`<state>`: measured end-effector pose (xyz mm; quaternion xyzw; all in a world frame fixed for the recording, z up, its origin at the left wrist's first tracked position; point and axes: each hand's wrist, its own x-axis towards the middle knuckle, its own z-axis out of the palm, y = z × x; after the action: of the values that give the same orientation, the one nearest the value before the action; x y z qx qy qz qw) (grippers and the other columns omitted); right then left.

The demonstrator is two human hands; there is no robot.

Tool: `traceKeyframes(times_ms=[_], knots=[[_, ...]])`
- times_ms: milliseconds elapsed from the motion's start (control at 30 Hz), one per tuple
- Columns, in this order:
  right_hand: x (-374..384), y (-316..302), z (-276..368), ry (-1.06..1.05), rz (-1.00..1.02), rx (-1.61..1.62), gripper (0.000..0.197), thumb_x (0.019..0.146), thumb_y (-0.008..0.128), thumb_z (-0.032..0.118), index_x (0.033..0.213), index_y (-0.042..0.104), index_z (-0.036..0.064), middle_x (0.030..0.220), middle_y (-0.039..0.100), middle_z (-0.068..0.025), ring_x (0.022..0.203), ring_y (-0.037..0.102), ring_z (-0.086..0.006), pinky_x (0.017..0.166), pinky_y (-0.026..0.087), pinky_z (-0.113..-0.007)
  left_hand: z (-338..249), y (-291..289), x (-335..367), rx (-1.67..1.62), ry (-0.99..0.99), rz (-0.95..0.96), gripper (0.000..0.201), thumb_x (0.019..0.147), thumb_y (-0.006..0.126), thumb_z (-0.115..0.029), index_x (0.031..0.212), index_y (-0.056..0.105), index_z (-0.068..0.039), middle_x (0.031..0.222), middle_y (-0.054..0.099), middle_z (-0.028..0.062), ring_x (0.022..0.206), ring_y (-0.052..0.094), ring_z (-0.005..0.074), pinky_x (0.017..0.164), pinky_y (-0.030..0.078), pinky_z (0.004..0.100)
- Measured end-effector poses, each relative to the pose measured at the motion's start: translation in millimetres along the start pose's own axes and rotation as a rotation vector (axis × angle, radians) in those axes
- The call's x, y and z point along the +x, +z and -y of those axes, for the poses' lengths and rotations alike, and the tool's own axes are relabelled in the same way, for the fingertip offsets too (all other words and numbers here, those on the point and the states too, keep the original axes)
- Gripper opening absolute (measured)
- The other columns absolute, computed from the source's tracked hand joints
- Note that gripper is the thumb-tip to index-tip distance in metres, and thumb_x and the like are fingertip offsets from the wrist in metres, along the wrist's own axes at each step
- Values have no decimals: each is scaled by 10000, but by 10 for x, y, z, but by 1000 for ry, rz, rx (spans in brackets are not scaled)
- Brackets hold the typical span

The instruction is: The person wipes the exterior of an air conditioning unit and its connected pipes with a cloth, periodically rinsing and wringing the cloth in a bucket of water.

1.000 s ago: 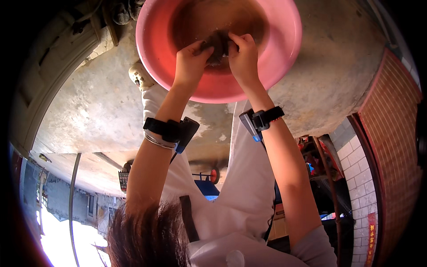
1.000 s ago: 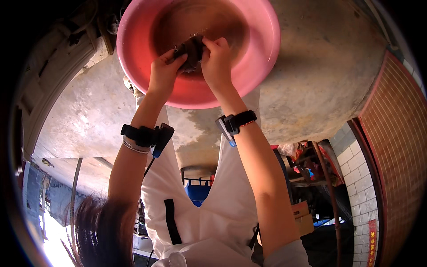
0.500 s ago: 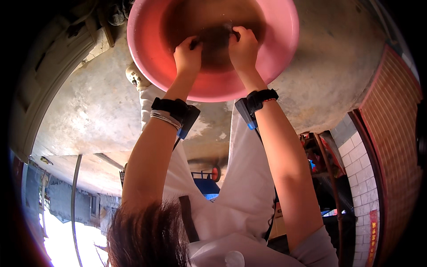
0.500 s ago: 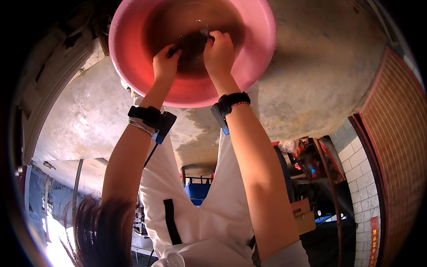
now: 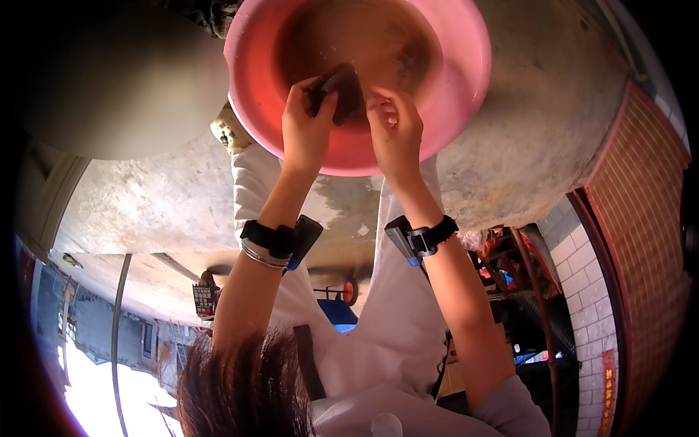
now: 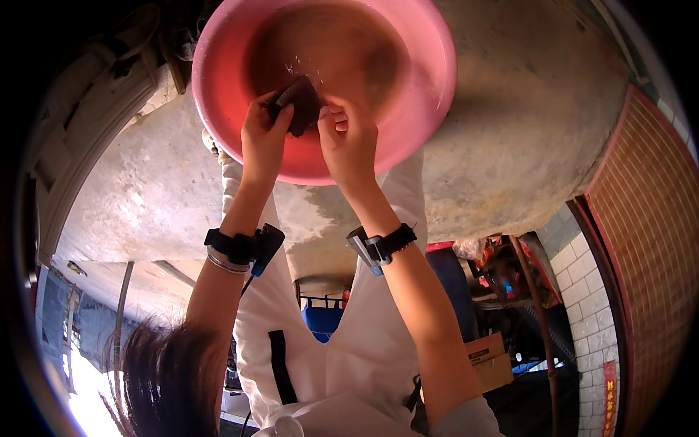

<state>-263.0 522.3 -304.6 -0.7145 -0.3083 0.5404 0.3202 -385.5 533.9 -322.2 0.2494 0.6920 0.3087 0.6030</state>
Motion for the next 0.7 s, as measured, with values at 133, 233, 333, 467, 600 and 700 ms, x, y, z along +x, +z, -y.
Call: traceKeyframes(times_ms=[133, 233, 333, 467, 600, 700], knots=[[-13, 4, 46, 365, 67, 537, 388, 924, 490, 347, 1235, 485, 116, 1051, 556, -36, 1003, 529, -149, 897, 405, -299, -255, -16, -249, 367, 310, 15, 239, 803, 605, 26, 1037, 566, -10, 985, 596, 77, 841, 589, 157, 719, 501, 282], [-57, 51, 161, 410, 201, 849, 545, 933, 370, 491, 1331, 379, 118, 1196, 502, -116, 1086, 508, -230, 923, 412, -381, -376, 29, -401, 496, 613, 64, 287, 718, 607, 90, 973, 617, -41, 1019, 586, 82, 881, 599, 271, 731, 509, 344], [-92, 99, 332, 353, 239, 936, 565, 925, 362, 519, 1327, 379, 123, 1193, 499, -136, 1096, 507, -280, 916, 427, -414, -338, -4, -474, 629, 668, 160, 334, 717, 609, 87, 1020, 615, -53, 1017, 581, 84, 886, 601, 263, 724, 512, 345], [-106, 86, 452, 381, 222, 880, 502, 931, 426, 442, 1293, 409, 94, 1137, 530, -150, 1052, 542, -269, 836, 495, -389, -457, -7, -581, 562, 568, 245, 369, 711, 576, 101, 1051, 611, -37, 1079, 576, 110, 914, 601, 268, 745, 510, 345], [-38, 8, 438, 330, 121, 607, 323, 928, 511, 256, 1194, 492, 73, 1040, 567, -118, 831, 576, -165, 648, 500, -289, -561, -158, -646, 429, 654, 155, 315, 744, 525, 102, 1026, 609, -10, 1078, 586, 133, 959, 595, 272, 805, 485, 344], [14, -56, 542, 287, 47, 479, 158, 892, 583, 192, 983, 551, 66, 850, 580, -60, 604, 483, -97, 488, 379, -225, -570, -307, -649, 432, 529, 57, 237, 777, 515, 72, 981, 612, -1, 1053, 597, 134, 987, 582, 260, 853, 448, 339]])
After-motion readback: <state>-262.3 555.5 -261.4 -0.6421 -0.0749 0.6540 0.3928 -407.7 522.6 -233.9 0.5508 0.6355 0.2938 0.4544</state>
